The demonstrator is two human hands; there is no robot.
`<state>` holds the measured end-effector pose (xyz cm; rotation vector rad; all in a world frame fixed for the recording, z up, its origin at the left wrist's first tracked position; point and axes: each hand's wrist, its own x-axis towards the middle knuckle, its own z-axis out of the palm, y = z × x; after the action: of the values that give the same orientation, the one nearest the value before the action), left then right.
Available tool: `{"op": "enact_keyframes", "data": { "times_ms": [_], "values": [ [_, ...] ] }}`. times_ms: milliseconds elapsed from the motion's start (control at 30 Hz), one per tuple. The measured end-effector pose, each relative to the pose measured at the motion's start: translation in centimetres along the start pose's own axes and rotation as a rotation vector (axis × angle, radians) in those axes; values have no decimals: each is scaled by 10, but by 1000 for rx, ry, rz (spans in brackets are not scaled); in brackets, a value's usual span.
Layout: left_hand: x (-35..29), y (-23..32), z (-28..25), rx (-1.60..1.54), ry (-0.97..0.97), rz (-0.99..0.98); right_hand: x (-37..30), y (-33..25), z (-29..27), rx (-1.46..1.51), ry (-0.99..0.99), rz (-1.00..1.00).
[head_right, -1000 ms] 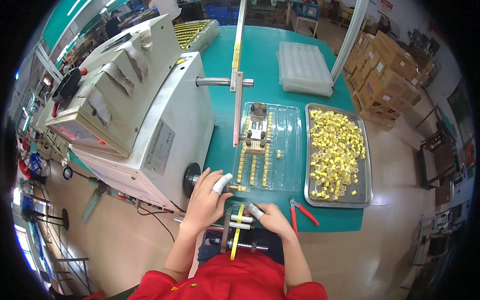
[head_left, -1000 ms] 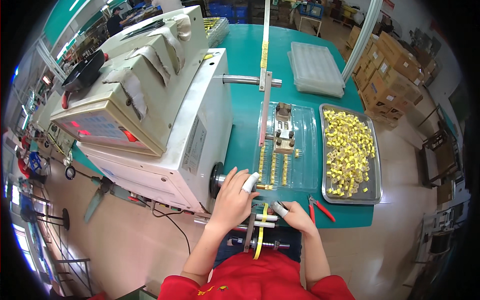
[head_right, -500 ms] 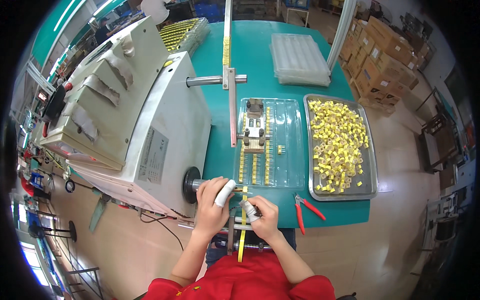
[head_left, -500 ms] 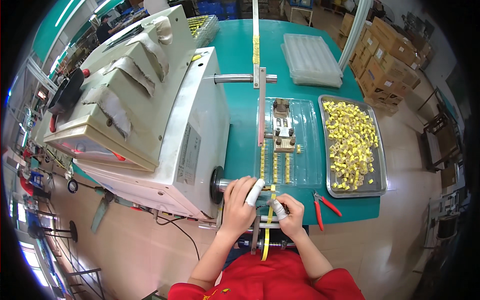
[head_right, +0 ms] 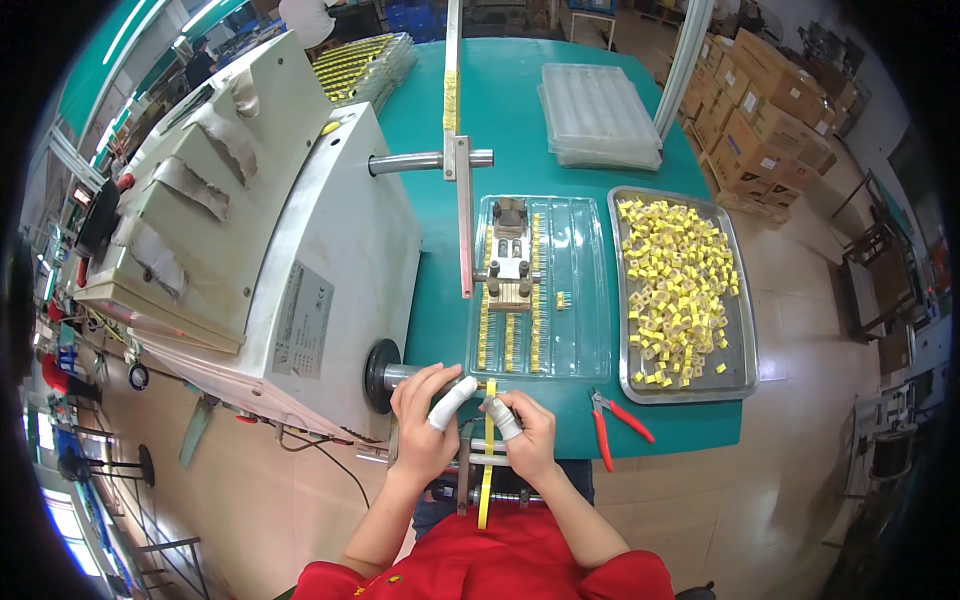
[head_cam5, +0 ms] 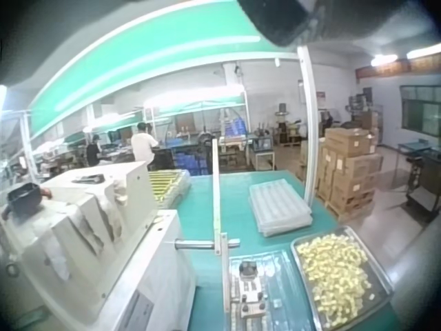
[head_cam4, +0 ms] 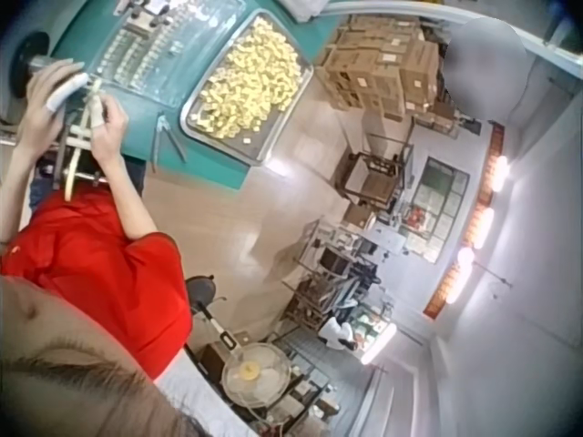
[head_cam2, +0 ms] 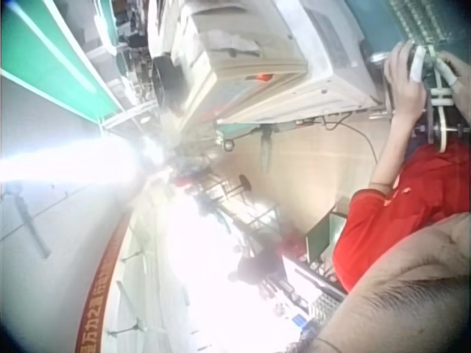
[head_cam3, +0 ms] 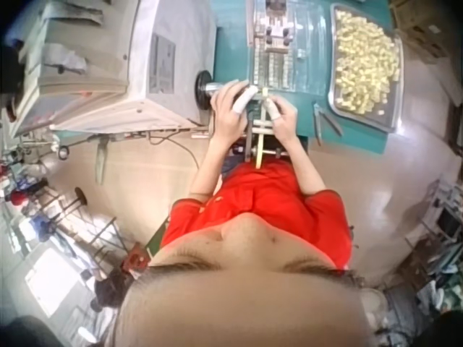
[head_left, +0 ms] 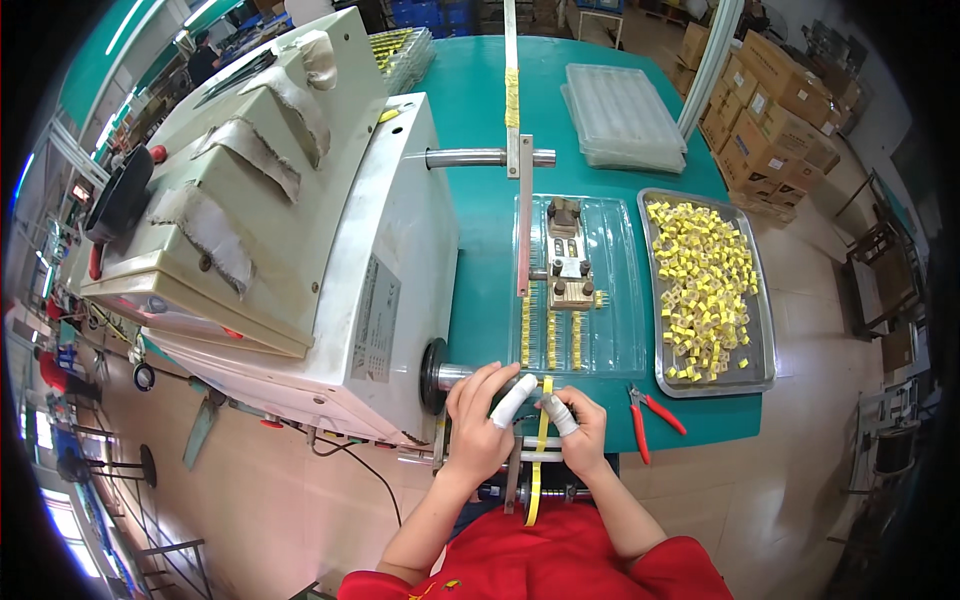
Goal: Operating a specialized machine to assemble small electronic components on a factory line.
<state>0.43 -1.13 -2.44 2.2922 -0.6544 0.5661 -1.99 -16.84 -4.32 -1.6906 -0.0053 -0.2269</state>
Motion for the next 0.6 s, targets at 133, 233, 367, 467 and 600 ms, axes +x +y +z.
{"op": "enact_keyframes", "data": {
  "times_ms": [133,233,367,467,600],
  "values": [
    [5,5,1,27,-8,-18,-1,4,-1,-18,26,-4],
    [12,-2,-5,129,-116,111,1,-6,-2,-44,7,10],
    [21,-1,-9,100,-127,106,0,-18,-9,-120,-53,84],
    [34,4,-18,55,-197,66,0,-23,-15,-205,-61,-19],
    [49,3,-23,-28,-273,69,-2,-26,-16,-329,-81,52]
  ]
}}
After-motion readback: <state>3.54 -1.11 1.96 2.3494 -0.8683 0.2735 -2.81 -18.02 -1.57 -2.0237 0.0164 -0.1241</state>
